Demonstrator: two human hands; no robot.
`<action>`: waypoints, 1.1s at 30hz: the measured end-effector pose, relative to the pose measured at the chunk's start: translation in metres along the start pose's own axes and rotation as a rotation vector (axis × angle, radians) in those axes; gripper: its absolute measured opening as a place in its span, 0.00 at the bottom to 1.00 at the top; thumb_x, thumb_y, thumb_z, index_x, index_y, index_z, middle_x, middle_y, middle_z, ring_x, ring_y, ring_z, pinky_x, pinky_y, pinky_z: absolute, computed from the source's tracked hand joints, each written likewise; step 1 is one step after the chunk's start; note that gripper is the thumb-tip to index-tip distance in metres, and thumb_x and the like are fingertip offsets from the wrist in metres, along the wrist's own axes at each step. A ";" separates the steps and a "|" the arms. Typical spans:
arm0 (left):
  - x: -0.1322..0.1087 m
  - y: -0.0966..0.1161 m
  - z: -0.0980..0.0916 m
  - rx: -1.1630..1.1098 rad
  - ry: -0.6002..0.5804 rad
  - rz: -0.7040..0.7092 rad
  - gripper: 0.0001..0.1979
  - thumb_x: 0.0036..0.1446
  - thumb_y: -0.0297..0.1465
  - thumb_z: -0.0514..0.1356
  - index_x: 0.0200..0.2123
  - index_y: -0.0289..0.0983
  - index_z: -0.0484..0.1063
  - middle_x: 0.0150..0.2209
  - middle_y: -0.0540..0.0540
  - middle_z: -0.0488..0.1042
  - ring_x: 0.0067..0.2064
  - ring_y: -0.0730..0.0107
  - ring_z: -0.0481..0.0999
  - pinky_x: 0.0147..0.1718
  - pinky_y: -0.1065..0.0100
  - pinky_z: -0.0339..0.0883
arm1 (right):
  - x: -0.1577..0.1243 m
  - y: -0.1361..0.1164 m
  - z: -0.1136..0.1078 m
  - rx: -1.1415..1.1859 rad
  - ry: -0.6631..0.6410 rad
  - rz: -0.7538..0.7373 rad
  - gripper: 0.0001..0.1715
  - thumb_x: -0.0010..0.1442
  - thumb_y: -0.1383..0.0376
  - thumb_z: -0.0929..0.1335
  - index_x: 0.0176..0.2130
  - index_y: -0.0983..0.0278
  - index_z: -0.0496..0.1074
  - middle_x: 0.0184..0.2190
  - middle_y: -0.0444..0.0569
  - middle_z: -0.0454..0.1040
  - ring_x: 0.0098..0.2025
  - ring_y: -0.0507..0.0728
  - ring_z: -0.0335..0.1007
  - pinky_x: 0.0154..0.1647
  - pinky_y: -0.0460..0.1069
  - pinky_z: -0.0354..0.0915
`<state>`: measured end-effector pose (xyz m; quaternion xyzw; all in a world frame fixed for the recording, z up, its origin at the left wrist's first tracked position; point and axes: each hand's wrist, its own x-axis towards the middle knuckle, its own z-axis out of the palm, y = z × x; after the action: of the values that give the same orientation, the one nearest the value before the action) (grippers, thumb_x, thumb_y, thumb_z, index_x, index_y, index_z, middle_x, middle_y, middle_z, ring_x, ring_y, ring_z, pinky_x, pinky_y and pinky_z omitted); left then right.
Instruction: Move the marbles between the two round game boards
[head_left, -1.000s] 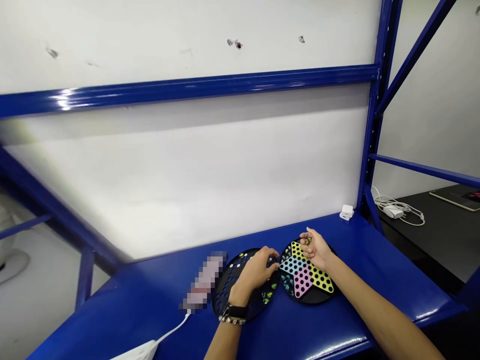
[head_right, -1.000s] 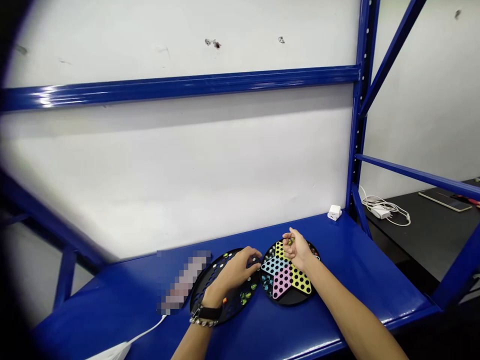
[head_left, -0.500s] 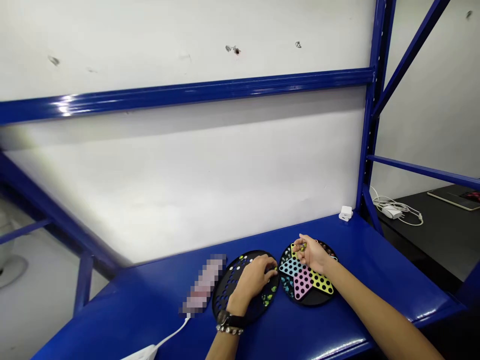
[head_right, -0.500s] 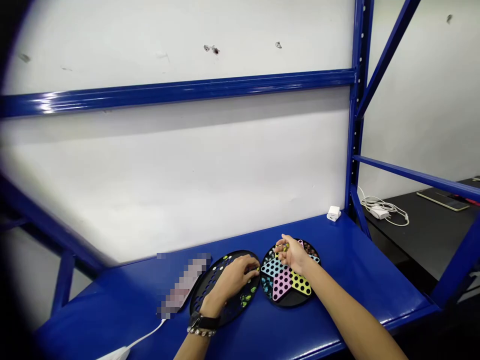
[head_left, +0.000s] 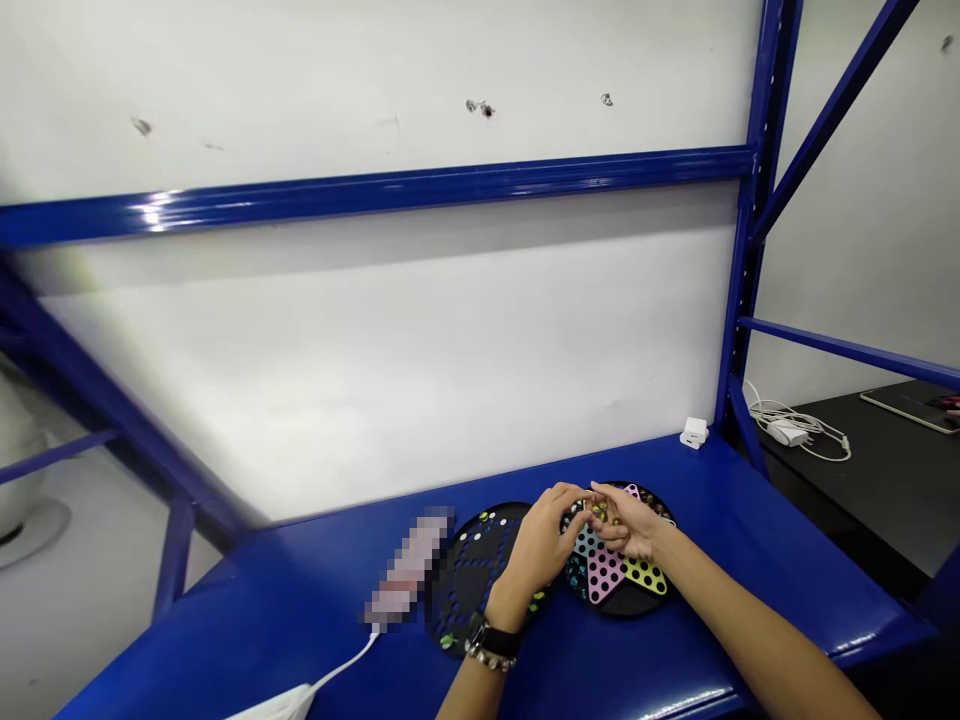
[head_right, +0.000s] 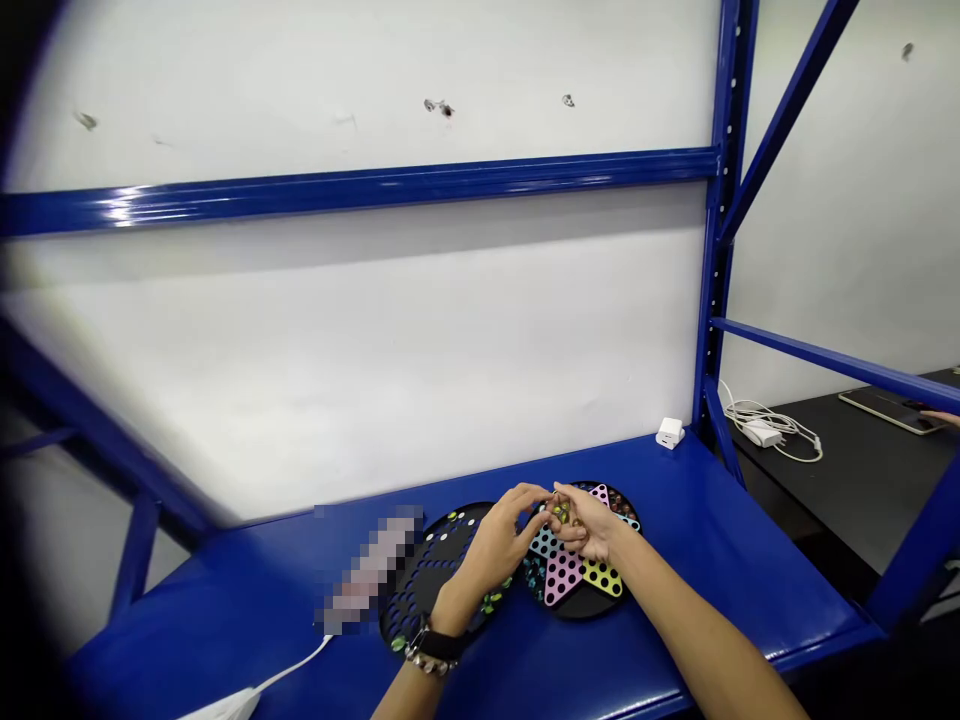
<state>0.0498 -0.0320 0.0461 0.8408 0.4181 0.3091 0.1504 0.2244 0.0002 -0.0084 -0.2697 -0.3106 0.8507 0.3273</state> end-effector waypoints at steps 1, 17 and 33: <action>-0.004 -0.003 -0.004 0.010 0.011 -0.030 0.12 0.63 0.34 0.53 0.45 0.43 0.74 0.45 0.47 0.76 0.45 0.64 0.75 0.47 0.63 0.68 | 0.000 0.000 -0.001 0.012 0.021 -0.030 0.21 0.68 0.52 0.61 0.32 0.64 0.65 0.19 0.38 0.66 0.12 0.42 0.39 0.13 0.41 0.35; -0.064 -0.021 -0.035 0.245 -0.392 -0.367 0.10 0.53 0.32 0.58 0.38 0.43 0.77 0.38 0.50 0.80 0.42 0.62 0.76 0.40 0.67 0.62 | -0.003 -0.001 -0.002 0.002 0.080 -0.049 0.20 0.67 0.55 0.62 0.27 0.63 0.61 0.17 0.35 0.57 0.13 0.43 0.37 0.14 0.42 0.35; -0.014 0.021 0.007 0.108 0.132 -0.092 0.12 0.61 0.35 0.56 0.47 0.44 0.73 0.40 0.48 0.77 0.42 0.63 0.75 0.44 0.62 0.68 | 0.005 0.012 0.003 -0.032 -0.107 0.204 0.30 0.67 0.45 0.57 0.24 0.62 0.59 0.14 0.36 0.56 0.11 0.43 0.36 0.11 0.40 0.35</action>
<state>0.0605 -0.0560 0.0462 0.8054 0.4815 0.3335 0.0909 0.2147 -0.0041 -0.0164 -0.2594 -0.3122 0.8876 0.2177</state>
